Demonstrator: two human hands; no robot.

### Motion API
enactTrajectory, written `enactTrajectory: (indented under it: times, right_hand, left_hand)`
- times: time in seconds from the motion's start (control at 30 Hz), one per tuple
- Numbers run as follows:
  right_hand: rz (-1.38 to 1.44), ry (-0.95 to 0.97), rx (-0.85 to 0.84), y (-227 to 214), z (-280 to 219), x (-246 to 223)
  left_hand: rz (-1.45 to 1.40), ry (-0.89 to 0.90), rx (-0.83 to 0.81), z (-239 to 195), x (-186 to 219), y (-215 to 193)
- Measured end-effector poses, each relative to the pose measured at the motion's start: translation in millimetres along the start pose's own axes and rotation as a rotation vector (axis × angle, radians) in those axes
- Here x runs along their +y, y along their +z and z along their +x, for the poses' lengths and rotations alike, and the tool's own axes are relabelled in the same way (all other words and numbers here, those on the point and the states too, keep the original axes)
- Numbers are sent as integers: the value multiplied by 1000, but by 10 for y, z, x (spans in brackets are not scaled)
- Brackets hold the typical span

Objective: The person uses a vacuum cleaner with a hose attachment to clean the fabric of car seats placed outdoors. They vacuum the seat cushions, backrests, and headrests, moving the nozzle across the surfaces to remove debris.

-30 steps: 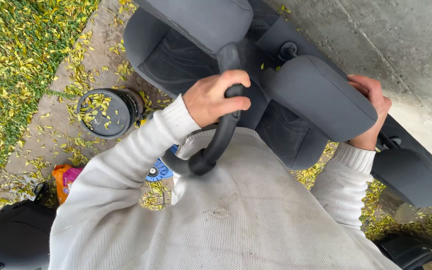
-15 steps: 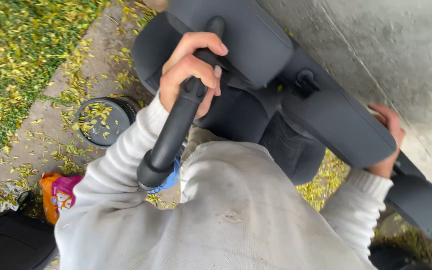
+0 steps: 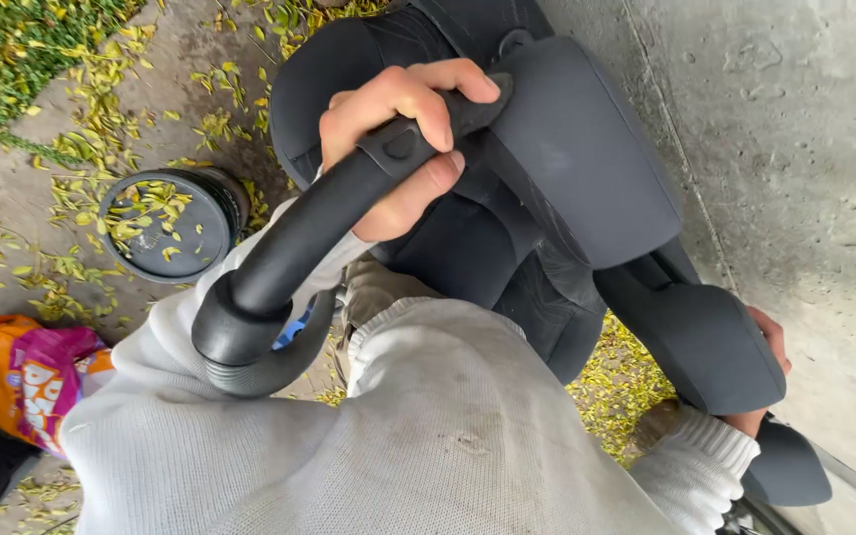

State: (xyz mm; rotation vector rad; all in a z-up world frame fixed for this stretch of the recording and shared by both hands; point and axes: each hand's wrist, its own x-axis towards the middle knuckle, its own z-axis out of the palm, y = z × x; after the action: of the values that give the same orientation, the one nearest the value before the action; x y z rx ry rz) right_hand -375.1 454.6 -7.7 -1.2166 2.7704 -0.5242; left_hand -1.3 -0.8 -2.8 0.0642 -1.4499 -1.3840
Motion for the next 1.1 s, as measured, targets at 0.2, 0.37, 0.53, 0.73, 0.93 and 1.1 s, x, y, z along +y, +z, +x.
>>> enactTrajectory:
  times: [0.2, 0.37, 0.53, 0.73, 0.93, 1.1]
  right_hand:
    - [-34, -24, -41, -106, 220, -123]
    - [-39, -58, -53, -190, 472, -209]
    - [-7, -102, -93, -83, 737, -240]
    - [24, -82, -115, -155, 661, -227]
    - [96, -20, -83, -124, 315, -158]
    - [159, 8, -42, -72, 147, -81]
  left_hand:
    - [-337, -466, 311, -294, -394, -121]
    - [-722, -701, 522, -460, -776, -61]
    - [-759, -810, 474, -436, -889, -87]
    - [-529, -532, 192, 16, -73, -4]
    - [-164, -213, 60, 10, 161, 125]
    - [107, -95, -27, 130, 498, 358]
